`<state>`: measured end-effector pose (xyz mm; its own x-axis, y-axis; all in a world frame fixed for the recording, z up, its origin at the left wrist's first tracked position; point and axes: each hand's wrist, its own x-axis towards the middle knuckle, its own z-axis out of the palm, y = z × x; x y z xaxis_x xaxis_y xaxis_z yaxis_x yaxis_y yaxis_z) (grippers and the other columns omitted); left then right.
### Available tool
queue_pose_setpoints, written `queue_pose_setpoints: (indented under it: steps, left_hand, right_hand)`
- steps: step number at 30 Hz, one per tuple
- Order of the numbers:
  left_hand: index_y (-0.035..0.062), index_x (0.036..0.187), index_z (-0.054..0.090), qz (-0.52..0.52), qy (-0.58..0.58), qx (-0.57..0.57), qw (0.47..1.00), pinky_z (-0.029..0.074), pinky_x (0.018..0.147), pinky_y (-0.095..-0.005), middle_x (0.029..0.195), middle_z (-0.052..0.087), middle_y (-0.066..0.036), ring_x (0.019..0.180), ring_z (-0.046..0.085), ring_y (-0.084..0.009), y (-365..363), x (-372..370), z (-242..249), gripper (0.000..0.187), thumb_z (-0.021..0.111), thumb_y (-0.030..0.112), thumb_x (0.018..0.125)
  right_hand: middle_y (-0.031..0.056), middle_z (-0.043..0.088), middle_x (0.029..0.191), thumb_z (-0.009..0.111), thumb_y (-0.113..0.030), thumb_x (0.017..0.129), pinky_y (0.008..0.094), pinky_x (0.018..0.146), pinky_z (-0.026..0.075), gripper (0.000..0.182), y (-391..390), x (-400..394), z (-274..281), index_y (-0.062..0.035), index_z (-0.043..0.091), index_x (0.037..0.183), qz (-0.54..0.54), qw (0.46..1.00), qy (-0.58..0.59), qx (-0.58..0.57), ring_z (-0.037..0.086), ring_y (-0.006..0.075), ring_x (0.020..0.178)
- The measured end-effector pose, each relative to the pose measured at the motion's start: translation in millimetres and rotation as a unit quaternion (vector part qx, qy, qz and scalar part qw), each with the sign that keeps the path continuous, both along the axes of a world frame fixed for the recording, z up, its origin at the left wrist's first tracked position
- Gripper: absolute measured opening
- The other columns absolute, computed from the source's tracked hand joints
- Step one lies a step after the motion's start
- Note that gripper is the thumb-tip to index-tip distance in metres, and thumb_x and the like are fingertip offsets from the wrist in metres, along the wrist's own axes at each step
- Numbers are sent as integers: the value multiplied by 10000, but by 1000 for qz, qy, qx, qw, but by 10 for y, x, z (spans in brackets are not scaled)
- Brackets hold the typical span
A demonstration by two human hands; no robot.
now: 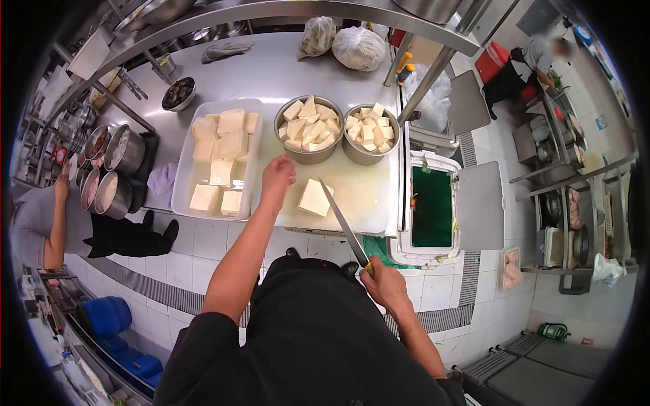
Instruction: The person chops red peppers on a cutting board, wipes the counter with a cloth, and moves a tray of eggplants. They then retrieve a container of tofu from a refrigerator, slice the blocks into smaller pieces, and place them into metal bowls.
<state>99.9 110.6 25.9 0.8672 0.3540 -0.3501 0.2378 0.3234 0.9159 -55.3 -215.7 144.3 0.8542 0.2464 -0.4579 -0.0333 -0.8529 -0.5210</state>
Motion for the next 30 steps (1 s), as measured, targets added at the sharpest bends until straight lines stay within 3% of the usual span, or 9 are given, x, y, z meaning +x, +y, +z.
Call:
queue_pose_setpoints:
  steps: [4,5,30]
  left_hand:
    - [-10,1265,651,-136,-13,229,964,533,853,-292,1047,722,-81,901,665,-158,-240,-531,-202,408,717,139,890]
    - [2,1317,628,-156,-14,241,958,532,886,-311,1093,734,-132,965,688,-186,-280,-609,-199,463,710,130,879]
    - [9,1333,620,-121,24,256,959,534,871,-329,1069,734,-157,947,703,-227,-440,-694,-63,479,702,116,873]
  right_hand:
    - [261,662,753,591,-297,948,573,685,482,282,39,-25,-65,-36,523,1028,34,998,-43,16,643,482,760]
    - [261,659,748,595,-288,948,573,681,481,278,50,-29,-66,-33,518,1027,45,998,-50,17,641,482,755]
    - [264,659,742,585,-242,964,580,693,503,256,471,211,172,-4,493,982,90,993,-46,-52,650,483,730]
